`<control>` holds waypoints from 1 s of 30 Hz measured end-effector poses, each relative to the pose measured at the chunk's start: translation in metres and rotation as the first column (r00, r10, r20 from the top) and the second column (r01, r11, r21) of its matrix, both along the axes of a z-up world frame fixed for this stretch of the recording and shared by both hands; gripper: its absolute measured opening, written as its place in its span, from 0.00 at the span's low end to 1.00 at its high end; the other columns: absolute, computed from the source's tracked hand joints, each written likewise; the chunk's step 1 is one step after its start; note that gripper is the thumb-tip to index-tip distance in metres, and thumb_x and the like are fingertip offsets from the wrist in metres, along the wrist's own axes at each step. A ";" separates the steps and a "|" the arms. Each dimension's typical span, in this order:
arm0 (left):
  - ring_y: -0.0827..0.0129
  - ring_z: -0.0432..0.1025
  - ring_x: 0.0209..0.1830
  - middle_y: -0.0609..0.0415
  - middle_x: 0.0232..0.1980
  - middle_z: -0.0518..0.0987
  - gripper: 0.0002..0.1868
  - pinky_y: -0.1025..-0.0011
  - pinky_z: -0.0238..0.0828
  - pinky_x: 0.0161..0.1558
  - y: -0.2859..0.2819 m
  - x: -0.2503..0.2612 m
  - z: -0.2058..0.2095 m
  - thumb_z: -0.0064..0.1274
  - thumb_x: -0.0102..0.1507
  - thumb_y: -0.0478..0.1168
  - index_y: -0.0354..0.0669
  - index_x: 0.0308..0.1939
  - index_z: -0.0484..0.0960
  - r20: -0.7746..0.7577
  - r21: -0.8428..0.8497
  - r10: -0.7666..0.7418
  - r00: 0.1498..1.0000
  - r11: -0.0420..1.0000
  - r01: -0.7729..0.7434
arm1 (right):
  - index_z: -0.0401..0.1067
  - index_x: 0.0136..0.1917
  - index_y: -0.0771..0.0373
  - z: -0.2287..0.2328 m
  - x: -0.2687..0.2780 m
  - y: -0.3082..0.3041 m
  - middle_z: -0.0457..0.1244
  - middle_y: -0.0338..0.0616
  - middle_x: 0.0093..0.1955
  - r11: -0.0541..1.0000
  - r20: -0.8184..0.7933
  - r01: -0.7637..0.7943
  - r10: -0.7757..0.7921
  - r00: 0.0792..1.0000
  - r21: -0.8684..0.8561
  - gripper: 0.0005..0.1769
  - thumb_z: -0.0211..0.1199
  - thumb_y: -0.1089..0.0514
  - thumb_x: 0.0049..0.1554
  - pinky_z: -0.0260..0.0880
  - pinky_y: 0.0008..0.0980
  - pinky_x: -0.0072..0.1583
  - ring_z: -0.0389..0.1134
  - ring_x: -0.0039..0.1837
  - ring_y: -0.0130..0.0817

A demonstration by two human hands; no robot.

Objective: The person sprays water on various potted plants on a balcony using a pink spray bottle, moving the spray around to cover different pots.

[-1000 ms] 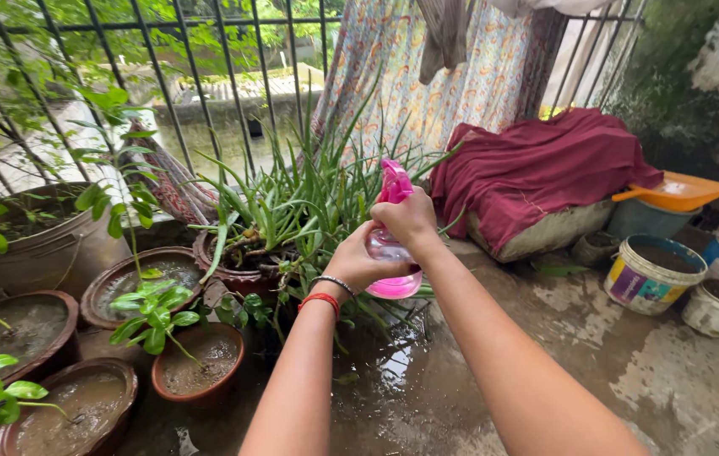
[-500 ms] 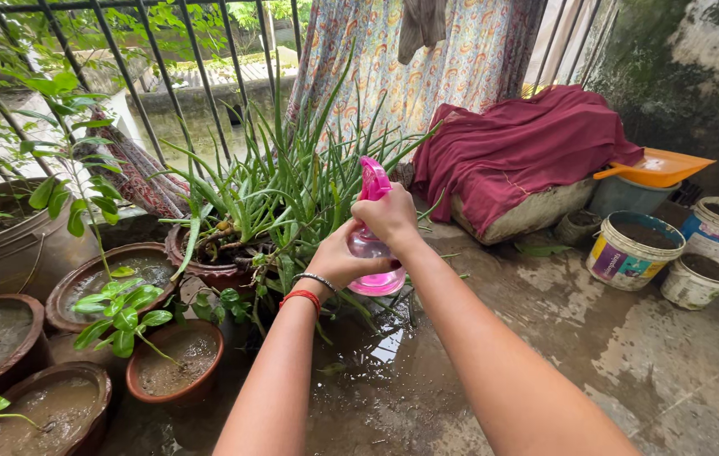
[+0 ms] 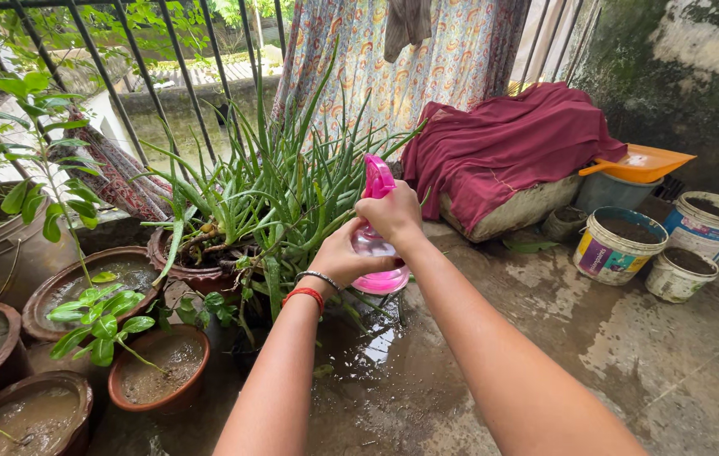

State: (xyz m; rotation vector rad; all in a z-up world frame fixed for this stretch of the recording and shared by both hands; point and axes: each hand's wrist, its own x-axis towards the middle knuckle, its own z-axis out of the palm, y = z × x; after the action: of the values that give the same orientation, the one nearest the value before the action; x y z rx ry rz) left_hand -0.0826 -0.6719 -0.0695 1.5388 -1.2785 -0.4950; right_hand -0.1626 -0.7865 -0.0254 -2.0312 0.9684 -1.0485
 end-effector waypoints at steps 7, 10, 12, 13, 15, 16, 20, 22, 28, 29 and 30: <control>0.72 0.79 0.53 0.54 0.55 0.83 0.51 0.71 0.73 0.58 -0.001 0.003 0.003 0.75 0.39 0.56 0.40 0.63 0.76 0.007 -0.051 -0.017 1.000 0.999 0.017 | 0.79 0.42 0.57 0.006 0.001 -0.001 0.72 0.45 0.36 0.996 0.071 -0.066 0.070 0.995 -0.052 0.16 0.68 0.54 0.37 0.74 0.37 0.46 0.76 0.40 0.38; 0.71 0.79 0.53 0.54 0.56 0.83 0.52 0.71 0.73 0.58 0.003 0.006 0.008 0.75 0.39 0.55 0.41 0.64 0.75 -0.018 -0.073 -0.035 0.999 0.997 0.033 | 0.78 0.42 0.59 0.011 0.003 0.002 0.71 0.45 0.36 0.991 0.079 -0.112 0.118 0.990 -0.075 0.16 0.67 0.54 0.38 0.74 0.37 0.46 0.76 0.40 0.38; 0.70 0.79 0.52 0.53 0.55 0.84 0.52 0.70 0.74 0.57 0.007 0.006 0.012 0.75 0.39 0.55 0.40 0.64 0.75 -0.029 -0.048 -0.013 0.999 0.999 0.012 | 0.78 0.42 0.60 0.015 0.005 0.004 0.71 0.47 0.35 0.989 0.054 -0.118 0.123 0.991 -0.094 0.15 0.67 0.55 0.39 0.74 0.37 0.45 0.76 0.39 0.39; 0.71 0.79 0.52 0.53 0.55 0.84 0.52 0.70 0.74 0.57 0.009 0.006 0.013 0.75 0.39 0.55 0.41 0.64 0.75 -0.024 -0.046 0.000 1.000 0.999 -0.001 | 0.79 0.41 0.60 0.016 0.007 0.006 0.71 0.47 0.35 0.990 0.060 -0.100 0.106 0.993 -0.098 0.15 0.67 0.54 0.39 0.74 0.37 0.46 0.75 0.40 0.39; 0.71 0.79 0.52 0.53 0.55 0.84 0.52 0.70 0.73 0.58 0.013 0.006 0.016 0.75 0.39 0.55 0.41 0.64 0.75 -0.012 -0.043 0.025 1.000 0.999 -0.025 | 0.79 0.41 0.59 0.016 0.009 0.009 0.71 0.46 0.36 0.992 0.071 -0.063 0.070 0.995 -0.107 0.15 0.67 0.54 0.39 0.74 0.37 0.46 0.75 0.40 0.39; 0.71 0.79 0.52 0.53 0.55 0.84 0.52 0.71 0.74 0.57 0.015 0.006 0.017 0.75 0.39 0.55 0.41 0.64 0.75 -0.020 -0.044 0.020 1.000 0.999 -0.020 | 0.80 0.41 0.59 0.016 0.011 0.010 0.71 0.46 0.35 0.994 0.057 -0.053 0.059 0.997 -0.093 0.14 0.68 0.54 0.39 0.74 0.37 0.46 0.75 0.40 0.39; 0.71 0.79 0.52 0.53 0.55 0.84 0.51 0.71 0.73 0.58 0.024 0.008 0.020 0.75 0.39 0.55 0.41 0.63 0.75 -0.027 -0.051 0.023 0.999 0.998 -0.024 | 0.80 0.39 0.58 0.017 0.017 0.016 0.72 0.46 0.35 0.996 0.028 -0.052 0.055 0.998 -0.079 0.13 0.68 0.53 0.39 0.74 0.37 0.46 0.75 0.40 0.39; 0.72 0.79 0.52 0.54 0.56 0.83 0.50 0.72 0.73 0.58 0.029 0.010 0.021 0.75 0.40 0.55 0.41 0.63 0.75 -0.026 -0.059 0.030 0.999 0.998 -0.031 | 0.80 0.40 0.57 0.017 0.019 0.018 0.72 0.45 0.36 0.992 0.051 -0.087 0.091 0.995 -0.090 0.14 0.68 0.53 0.38 0.74 0.37 0.46 0.75 0.40 0.39; 0.73 0.79 0.51 0.54 0.54 0.84 0.49 0.72 0.73 0.57 0.035 0.013 0.023 0.74 0.40 0.53 0.41 0.62 0.75 -0.060 -0.054 0.028 0.998 0.998 -0.032 | 0.79 0.39 0.57 0.018 0.026 0.023 0.71 0.46 0.35 0.981 0.042 -0.130 0.137 0.990 -0.141 0.13 0.68 0.53 0.39 0.74 0.37 0.46 0.75 0.40 0.40; 0.73 0.79 0.51 0.54 0.54 0.84 0.49 0.72 0.74 0.57 0.036 0.014 0.023 0.74 0.40 0.53 0.42 0.62 0.75 -0.069 -0.054 0.028 0.997 0.998 -0.032 | 0.79 0.39 0.56 0.018 0.027 0.024 0.71 0.46 0.35 0.983 0.033 -0.115 0.121 0.992 -0.144 0.12 0.68 0.53 0.39 0.74 0.37 0.47 0.75 0.40 0.40; 0.73 0.79 0.51 0.54 0.54 0.84 0.49 0.72 0.74 0.57 0.037 0.014 0.023 0.74 0.40 0.53 0.42 0.63 0.75 -0.078 -0.055 0.027 0.997 0.998 -0.031 | 0.80 0.38 0.56 0.019 0.028 0.026 0.71 0.45 0.35 0.984 0.024 -0.100 0.104 0.994 -0.146 0.12 0.68 0.53 0.39 0.74 0.37 0.47 0.75 0.41 0.40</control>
State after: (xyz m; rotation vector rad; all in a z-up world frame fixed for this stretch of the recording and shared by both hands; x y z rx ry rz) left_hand -0.0683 -0.6350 -0.0465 1.4763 -1.1996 -0.4912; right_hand -0.1346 -0.7606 -0.0069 -2.1505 0.7825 -1.1206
